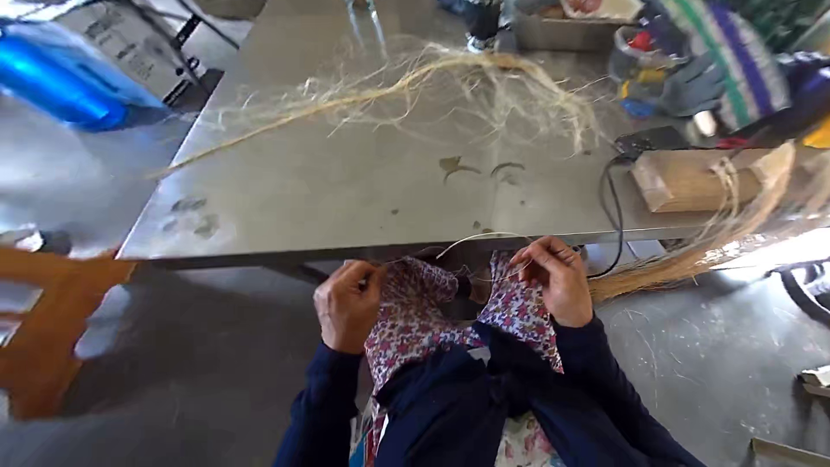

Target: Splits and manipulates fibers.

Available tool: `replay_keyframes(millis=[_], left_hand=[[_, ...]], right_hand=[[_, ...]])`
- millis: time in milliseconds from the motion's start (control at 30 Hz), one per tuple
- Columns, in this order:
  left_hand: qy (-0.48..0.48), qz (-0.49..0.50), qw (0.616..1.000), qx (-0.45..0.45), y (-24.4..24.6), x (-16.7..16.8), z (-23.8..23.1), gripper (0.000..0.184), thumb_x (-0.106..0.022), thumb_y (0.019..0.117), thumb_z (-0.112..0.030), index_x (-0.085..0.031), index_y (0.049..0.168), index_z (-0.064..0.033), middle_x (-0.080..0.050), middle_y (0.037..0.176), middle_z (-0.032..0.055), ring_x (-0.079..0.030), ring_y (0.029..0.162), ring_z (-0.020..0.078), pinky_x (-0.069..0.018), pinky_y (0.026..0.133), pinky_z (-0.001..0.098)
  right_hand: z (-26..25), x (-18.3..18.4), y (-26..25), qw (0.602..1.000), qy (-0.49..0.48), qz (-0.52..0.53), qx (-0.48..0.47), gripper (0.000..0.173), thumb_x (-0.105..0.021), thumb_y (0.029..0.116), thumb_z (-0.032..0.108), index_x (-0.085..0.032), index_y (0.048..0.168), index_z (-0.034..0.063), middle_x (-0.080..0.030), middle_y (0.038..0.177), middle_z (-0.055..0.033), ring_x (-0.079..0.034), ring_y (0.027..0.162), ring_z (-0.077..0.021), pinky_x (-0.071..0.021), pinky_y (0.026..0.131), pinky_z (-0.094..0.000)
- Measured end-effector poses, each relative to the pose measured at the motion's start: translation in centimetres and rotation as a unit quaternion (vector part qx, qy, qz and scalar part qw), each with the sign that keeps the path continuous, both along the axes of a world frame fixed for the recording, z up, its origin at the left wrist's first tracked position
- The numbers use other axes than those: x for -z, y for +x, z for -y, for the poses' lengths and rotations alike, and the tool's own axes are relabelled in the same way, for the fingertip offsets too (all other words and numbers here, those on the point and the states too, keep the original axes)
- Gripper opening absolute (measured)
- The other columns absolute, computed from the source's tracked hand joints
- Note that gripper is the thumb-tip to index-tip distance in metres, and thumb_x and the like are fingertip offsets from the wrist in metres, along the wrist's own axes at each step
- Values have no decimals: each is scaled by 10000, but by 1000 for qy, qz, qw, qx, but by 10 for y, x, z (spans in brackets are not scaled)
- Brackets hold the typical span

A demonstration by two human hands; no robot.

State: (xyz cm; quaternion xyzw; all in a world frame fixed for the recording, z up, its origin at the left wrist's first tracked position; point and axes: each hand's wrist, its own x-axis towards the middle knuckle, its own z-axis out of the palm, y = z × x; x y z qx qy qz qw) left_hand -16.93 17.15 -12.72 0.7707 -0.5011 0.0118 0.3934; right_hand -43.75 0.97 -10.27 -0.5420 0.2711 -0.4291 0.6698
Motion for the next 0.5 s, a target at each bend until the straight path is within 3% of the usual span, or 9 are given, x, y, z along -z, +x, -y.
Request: replay_keyframes(millis=[133, 267, 400, 433, 500], left_hand=[[82, 13, 984, -159, 78, 26, -69, 340, -593, 1040, -211, -671, 989, 115, -675, 981, 326, -666, 921, 513, -485, 824, 716], [201, -84, 907, -361, 150, 63, -158, 389, -565, 1048, -236, -648, 1112, 138, -591, 1191, 435, -516, 1192, 646, -337, 1005, 801], [289, -162, 811, -483, 165, 80, -208, 524, -680, 964, -235, -560, 1312, 138, -395, 1436, 473, -328, 1388, 646, -249, 1091, 798], [296, -167, 806, -485, 161, 75, -208, 598, -702, 948, -225, -501, 1375, 142, -352, 1472, 470, -297, 1412, 640, -235, 1106, 792], [264, -157, 833, -460, 140, 51, -190, 521, -657, 987, -224, -544, 1338, 145, -398, 1445, 464, -332, 1390, 643, -239, 1095, 800]], right_hand=[[0, 2, 6, 1000, 5, 8, 3, 316, -406, 1074, 91, -685, 925, 96, -761, 859, -33, -687, 611, -91, -605, 589, -251], [-1, 1, 10, 1000, -4, -11, -5, 317, -395, 1081, 88, -677, 935, 92, -755, 869, -28, -686, 617, -84, -604, 585, -237], [-1, 2, 17, 999, -15, -27, -16, 313, -401, 1087, 99, -682, 947, 98, -758, 887, -19, -693, 634, -82, -607, 591, -237], [-2, 2, 20, 999, -20, -28, -19, 311, -404, 1084, 98, -686, 951, 102, -760, 888, -17, -696, 638, -81, -609, 593, -237], [-5, 1, 25, 999, -27, -29, -26, 304, -410, 1083, 98, -687, 957, 105, -761, 899, -19, -703, 648, -86, -615, 603, -243]])
